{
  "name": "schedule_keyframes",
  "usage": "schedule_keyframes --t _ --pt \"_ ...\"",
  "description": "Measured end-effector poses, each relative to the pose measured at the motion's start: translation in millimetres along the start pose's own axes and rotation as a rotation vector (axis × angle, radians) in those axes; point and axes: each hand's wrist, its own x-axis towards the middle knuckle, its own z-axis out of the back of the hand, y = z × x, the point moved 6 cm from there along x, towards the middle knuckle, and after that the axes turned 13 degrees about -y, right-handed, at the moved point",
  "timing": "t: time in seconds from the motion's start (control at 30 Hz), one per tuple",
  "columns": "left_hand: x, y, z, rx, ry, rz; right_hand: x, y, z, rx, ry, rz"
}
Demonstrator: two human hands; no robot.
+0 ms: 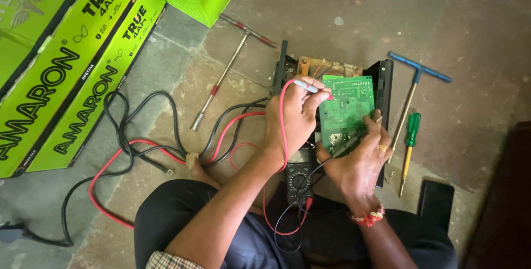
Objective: The person sits on the floor and uses a multimeter to test various points on a green circuit board. They hold the board with one hand and use the multimeter probes with the other to check electrical continuity or voltage across different components.
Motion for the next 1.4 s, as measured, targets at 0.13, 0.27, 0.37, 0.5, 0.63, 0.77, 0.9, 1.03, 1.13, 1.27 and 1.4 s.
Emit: schedule_keyframes --t 0.13,0.27,0.37,0.5,0.63,0.77,0.9,1.03,1.13,1.27,1.4 --pt "4.8 0.2 4.6 -0.091 -0.029 -0.015 0.3 -1.2 13.8 0.047 -0.031 -0.007" --pt "10.0 6.2 3.1 -0.250 -0.014 0.001 5.9 -24.0 25.7 0.368 0.021 -0.200" --pt "13.6 9.6 4.6 -0.344 0.005 0.020 13.2 -46.0 27.1 0.662 0.085 -0.387" --pt "14.0 9.1 7.3 -0.372 0.030 0.038 21.7 -65.1 27.5 1.174 0.222 -0.508" --pt "10.9 8.2 2.1 -0.427 0.114 0.071 9.4 -79.1 22.1 1.423 0.259 -0.699" --pt "7.0 10.3 -4.6 -0.400 0.126 0.069 6.0 -83.0 17.6 1.457 0.292 -0.700" --pt "3.9 14.8 -8.3 -0.407 0.150 0.106 7.8 -80.5 15.0 1.418 0.291 -0.686" --pt "4.2 18.3 -7.5 -0.384 0.134 0.105 10.0 -73.6 13.9 1.312 0.297 -0.673" --pt "7.9 20.4 -4.0 -0.385 0.089 0.090 10.9 -70.2 14.4 1.147 0.293 -0.666" --pt "17.2 26.9 3.8 -0.352 0.000 0.111 10.0 -63.5 15.5 1.001 0.317 -0.616" --pt "24.0 24.8 13.4 -0.368 -0.040 0.076 4.8 -53.4 12.5 1.000 0.426 -0.598"
